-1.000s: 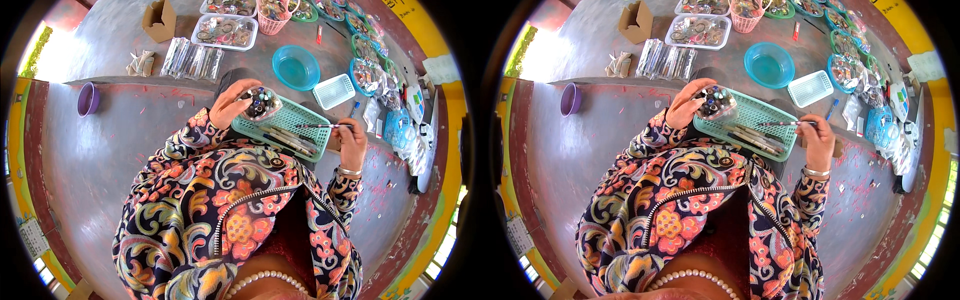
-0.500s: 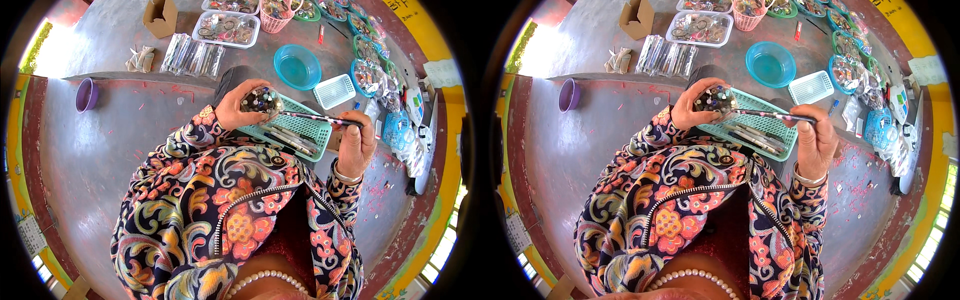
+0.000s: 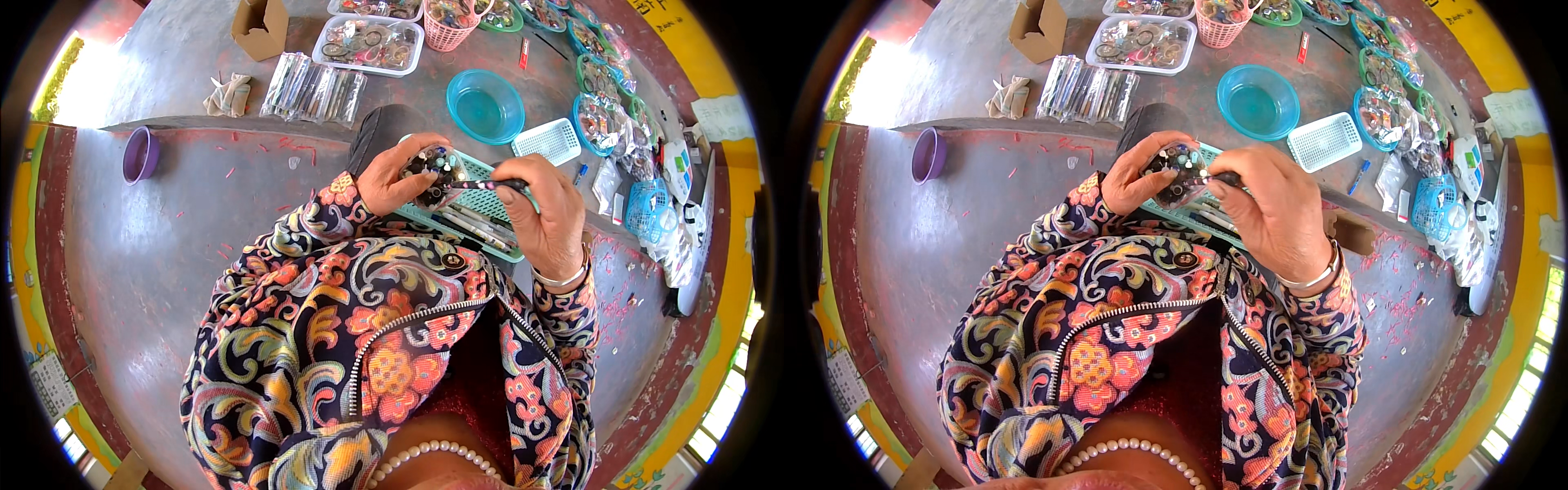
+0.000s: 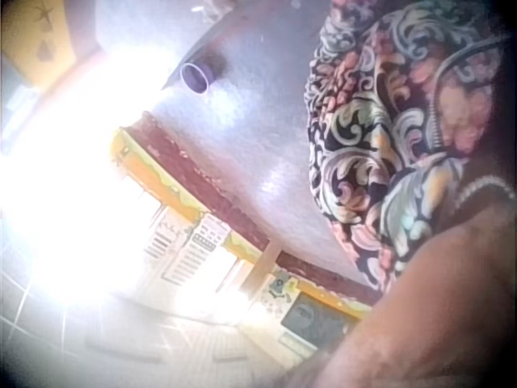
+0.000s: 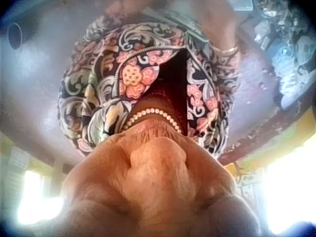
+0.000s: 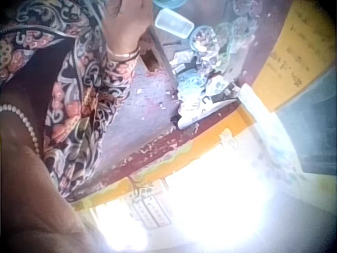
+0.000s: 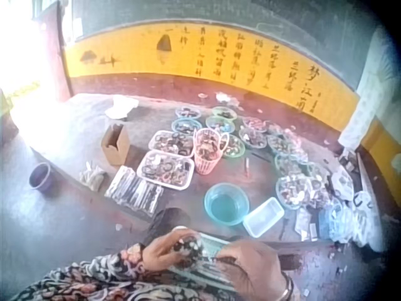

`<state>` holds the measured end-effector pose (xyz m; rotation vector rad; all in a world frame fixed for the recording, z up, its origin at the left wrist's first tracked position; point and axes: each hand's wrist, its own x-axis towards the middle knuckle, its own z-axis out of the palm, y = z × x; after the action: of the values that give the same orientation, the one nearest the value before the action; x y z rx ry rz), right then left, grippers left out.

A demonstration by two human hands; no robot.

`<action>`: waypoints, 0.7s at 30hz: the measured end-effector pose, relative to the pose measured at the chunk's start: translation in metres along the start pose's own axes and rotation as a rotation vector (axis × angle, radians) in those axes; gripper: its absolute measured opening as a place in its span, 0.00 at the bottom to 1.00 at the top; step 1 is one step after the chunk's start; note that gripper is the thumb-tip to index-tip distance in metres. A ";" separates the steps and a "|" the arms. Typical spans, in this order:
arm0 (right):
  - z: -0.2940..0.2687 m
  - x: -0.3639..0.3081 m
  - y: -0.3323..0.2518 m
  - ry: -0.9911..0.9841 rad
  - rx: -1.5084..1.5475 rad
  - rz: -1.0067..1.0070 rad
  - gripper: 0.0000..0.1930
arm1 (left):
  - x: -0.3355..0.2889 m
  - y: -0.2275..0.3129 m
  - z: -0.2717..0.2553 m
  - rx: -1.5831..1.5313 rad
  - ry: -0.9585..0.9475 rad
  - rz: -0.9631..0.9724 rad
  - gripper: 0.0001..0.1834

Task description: The person sits on the floor and sorts markers from a green basket into a clear plastic container. They pick up markers one by one, inspect them, and place them into the container, occasionally using a tool to assist with the sorting.

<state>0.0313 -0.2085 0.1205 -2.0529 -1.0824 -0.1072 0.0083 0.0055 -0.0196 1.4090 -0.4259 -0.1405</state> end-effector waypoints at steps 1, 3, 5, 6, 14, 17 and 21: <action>0.003 0.004 -0.002 -0.001 0.040 0.025 0.08 | 0.000 0.000 0.001 0.020 -0.002 0.016 0.23; 0.009 0.009 0.000 -0.047 0.029 0.017 0.08 | -0.001 0.001 0.001 0.052 0.004 0.033 0.23; 0.017 0.010 0.007 -0.065 0.016 -0.019 0.08 | -0.002 0.001 0.001 0.064 0.007 0.036 0.23; 0.020 0.008 0.010 -0.080 0.020 -0.004 0.08 | -0.002 0.001 0.001 0.036 0.002 0.025 0.23; 0.042 -0.007 0.036 -0.145 -0.073 0.004 0.11 | -0.002 0.000 0.001 0.078 0.028 0.039 0.23; 0.043 -0.008 0.033 -0.107 -0.017 0.093 0.10 | -0.004 -0.001 0.002 0.023 0.039 -0.017 0.23; 0.040 -0.008 0.025 -0.048 0.009 0.134 0.09 | -0.004 -0.005 0.002 0.026 0.042 0.017 0.23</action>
<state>0.0337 -0.1943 0.0741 -2.1226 -0.9693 0.0152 0.0043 0.0040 -0.0254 1.4314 -0.4061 -0.0921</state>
